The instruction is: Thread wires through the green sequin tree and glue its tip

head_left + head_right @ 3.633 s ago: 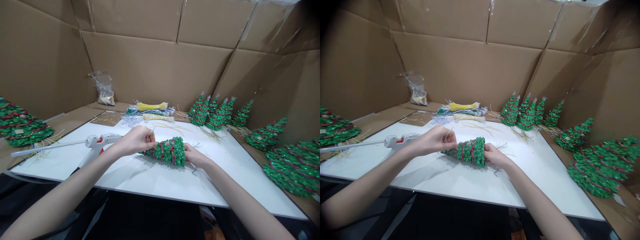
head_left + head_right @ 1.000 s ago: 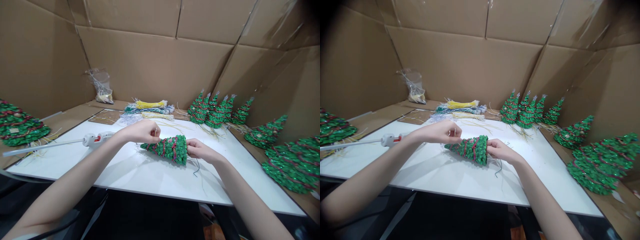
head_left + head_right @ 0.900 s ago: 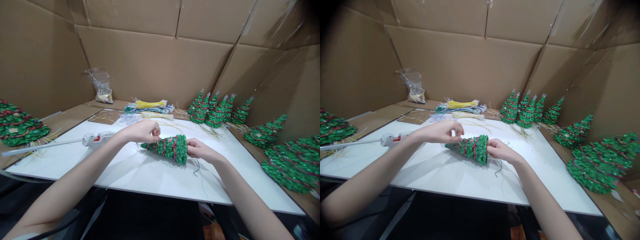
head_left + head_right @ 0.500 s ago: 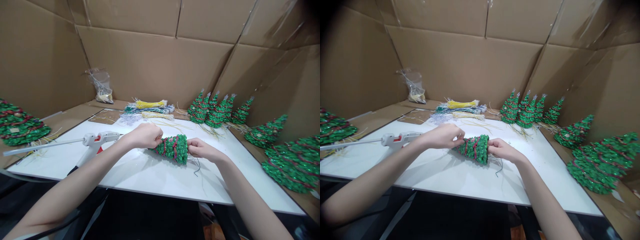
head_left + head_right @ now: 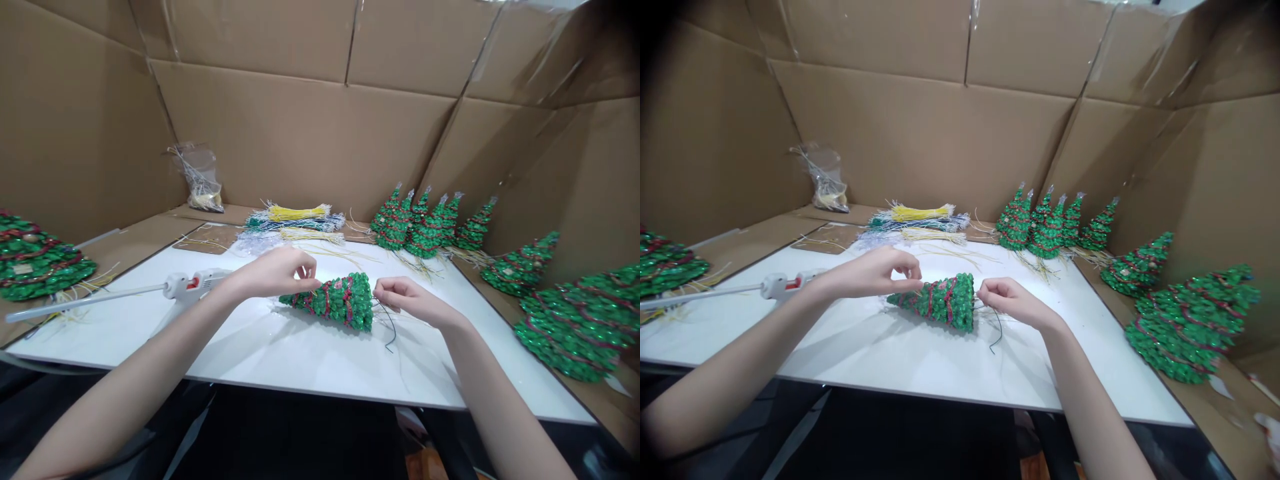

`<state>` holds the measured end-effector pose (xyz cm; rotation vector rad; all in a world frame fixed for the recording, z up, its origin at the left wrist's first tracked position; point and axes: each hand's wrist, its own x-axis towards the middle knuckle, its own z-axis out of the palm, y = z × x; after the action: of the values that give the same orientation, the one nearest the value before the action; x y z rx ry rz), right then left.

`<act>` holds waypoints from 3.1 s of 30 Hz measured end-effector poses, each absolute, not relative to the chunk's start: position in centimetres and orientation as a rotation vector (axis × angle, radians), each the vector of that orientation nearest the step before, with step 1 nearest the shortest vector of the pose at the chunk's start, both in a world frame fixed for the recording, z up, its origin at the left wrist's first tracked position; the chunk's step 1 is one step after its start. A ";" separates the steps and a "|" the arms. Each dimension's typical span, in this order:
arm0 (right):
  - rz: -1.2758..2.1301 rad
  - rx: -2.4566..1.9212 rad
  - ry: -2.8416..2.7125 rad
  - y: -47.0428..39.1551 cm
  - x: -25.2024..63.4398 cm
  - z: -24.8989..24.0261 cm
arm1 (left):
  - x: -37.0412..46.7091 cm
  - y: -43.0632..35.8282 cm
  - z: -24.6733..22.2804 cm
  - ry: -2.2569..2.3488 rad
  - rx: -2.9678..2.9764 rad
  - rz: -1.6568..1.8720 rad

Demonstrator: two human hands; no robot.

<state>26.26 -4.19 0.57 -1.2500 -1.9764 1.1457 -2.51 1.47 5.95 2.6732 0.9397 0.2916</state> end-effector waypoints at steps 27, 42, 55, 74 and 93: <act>0.811 -1.295 -1.884 -5.6 26.5 1.0 | 10.7 2.5 8.8 0.620 2.904 -0.096; 0.887 -1.198 -1.267 -7.7 22.7 -4.1 | 8.4 3.6 7.6 0.524 2.786 0.247; 0.842 -1.134 -0.864 -6.6 19.8 -4.4 | 7.7 4.1 7.3 0.447 2.589 0.323; 0.916 -0.992 -0.622 -6.3 18.1 -4.8 | 7.8 3.6 7.6 0.474 2.600 0.341; 0.708 -1.101 -0.622 -5.9 17.1 -5.0 | -3.2 1.9 1.9 0.582 2.295 0.627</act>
<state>17.15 -5.85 -5.01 -1.1010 -0.6216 0.7084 -3.17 1.92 1.88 2.2952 0.5824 0.6270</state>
